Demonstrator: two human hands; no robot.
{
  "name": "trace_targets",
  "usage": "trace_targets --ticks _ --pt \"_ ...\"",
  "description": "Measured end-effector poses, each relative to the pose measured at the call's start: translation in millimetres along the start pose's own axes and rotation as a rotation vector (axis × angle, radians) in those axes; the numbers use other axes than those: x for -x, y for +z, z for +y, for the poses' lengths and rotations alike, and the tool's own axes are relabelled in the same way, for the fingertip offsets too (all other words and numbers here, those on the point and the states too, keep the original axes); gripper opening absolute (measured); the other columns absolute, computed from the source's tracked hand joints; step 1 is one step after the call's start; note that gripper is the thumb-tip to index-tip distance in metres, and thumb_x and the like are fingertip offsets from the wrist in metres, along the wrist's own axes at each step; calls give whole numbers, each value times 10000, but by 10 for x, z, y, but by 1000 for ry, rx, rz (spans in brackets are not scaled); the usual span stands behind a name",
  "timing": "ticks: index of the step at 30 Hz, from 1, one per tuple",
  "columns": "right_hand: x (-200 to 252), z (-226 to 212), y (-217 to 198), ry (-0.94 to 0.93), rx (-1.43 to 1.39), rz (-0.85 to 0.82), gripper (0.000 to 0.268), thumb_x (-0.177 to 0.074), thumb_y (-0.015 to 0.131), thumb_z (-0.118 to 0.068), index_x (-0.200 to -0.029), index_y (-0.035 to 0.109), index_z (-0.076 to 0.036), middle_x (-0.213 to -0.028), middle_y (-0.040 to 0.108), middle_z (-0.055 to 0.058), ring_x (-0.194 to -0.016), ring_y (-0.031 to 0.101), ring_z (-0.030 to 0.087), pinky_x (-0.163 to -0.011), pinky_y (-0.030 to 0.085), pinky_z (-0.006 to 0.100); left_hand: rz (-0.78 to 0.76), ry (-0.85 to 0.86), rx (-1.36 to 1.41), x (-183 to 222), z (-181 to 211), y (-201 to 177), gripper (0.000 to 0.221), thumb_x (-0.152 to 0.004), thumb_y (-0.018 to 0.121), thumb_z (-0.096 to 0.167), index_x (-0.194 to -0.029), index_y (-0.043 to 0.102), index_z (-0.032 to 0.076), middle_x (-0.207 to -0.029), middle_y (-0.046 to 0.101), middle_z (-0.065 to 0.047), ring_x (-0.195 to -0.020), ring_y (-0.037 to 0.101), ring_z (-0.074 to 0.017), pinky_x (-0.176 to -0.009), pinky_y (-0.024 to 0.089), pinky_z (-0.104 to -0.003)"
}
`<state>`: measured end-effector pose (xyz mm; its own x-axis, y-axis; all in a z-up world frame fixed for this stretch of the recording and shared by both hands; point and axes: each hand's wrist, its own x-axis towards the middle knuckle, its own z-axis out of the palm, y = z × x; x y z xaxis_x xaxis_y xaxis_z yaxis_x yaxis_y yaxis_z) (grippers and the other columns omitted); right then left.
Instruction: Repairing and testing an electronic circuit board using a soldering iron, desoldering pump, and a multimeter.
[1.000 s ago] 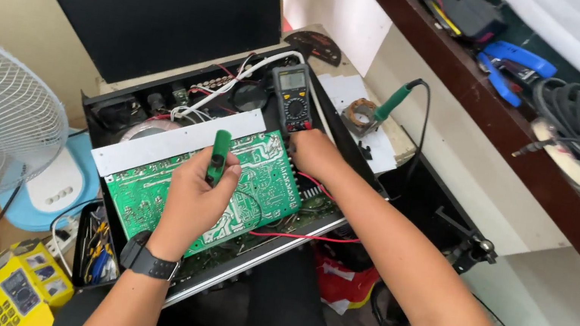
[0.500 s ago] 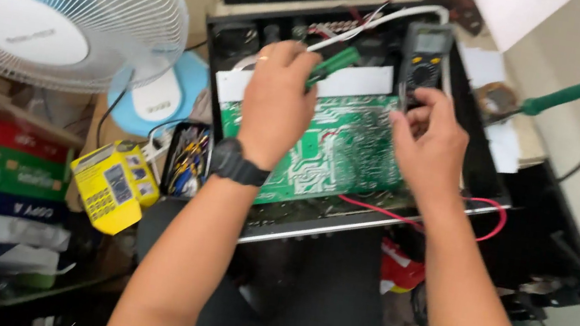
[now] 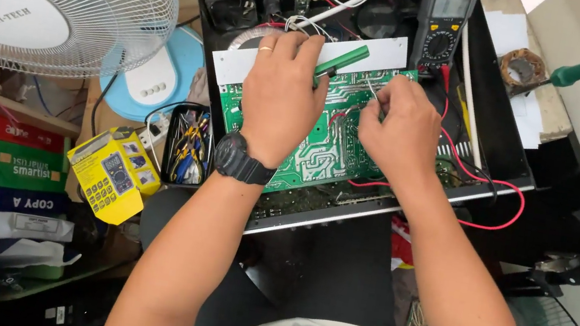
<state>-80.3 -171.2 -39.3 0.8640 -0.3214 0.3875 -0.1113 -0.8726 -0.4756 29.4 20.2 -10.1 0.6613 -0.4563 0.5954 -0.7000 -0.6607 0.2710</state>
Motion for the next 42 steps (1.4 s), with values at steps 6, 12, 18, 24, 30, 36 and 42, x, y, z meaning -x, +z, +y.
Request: trace_targets --ticks 6,12,18,24,30,36,42 --pt "98 52 195 -43 48 113 217 -1018 753 -135 -989 540 -100 -934 590 79 -750 597 393 -588 440 577 25 31 22 12 -26 7 448 -974 882 154 -1395 742 92 -1306 720 -141 -1235 628 -415 -885 640 -556" --pt "80 111 224 -3 -13 125 236 -1007 765 -121 -960 535 -96 -885 570 73 -753 583 371 -622 439 571 14 32 24 24 -32 -1 440 -991 883 156 -1404 743 101 -1328 718 -130 -1245 631 -415 -895 642 -552" --pt "79 111 259 5 -22 88 252 -1027 752 -113 -965 509 -92 -899 555 79 -769 565 362 -627 436 560 33 53 23 25 -3 -34 456 -967 876 123 -1400 737 90 -1305 710 -136 -1221 635 -417 -925 628 -552" --pt "60 98 277 3 -20 73 251 -1033 770 -110 -993 523 -87 -920 563 112 -729 565 388 -602 452 562 32 63 18 30 1 -39 444 -978 860 107 -1406 750 72 -1320 718 -139 -1248 638 -414 -944 633 -551" --pt "35 100 291 13 13 74 230 -1038 766 -152 -1023 546 -85 -960 615 116 -751 610 425 -584 466 600 35 64 7 27 19 -42 455 -969 862 108 -1410 753 71 -1315 720 -136 -1234 644 -411 -935 632 -550" --pt "26 113 305 19 21 60 226 -1050 757 -171 -1018 547 -95 -944 609 113 -718 600 434 -574 451 606 35 53 -8 33 24 -29 456 -973 864 123 -1414 752 84 -1323 724 -127 -1255 640 -406 -936 637 -552" --pt "27 123 323 1 20 88 243 -1028 774 -171 -1003 544 -98 -921 609 103 -721 600 425 -573 441 600 42 55 -6 34 17 -20 470 -961 885 128 -1409 754 82 -1319 726 -119 -1246 649 -401 -932 643 -534"
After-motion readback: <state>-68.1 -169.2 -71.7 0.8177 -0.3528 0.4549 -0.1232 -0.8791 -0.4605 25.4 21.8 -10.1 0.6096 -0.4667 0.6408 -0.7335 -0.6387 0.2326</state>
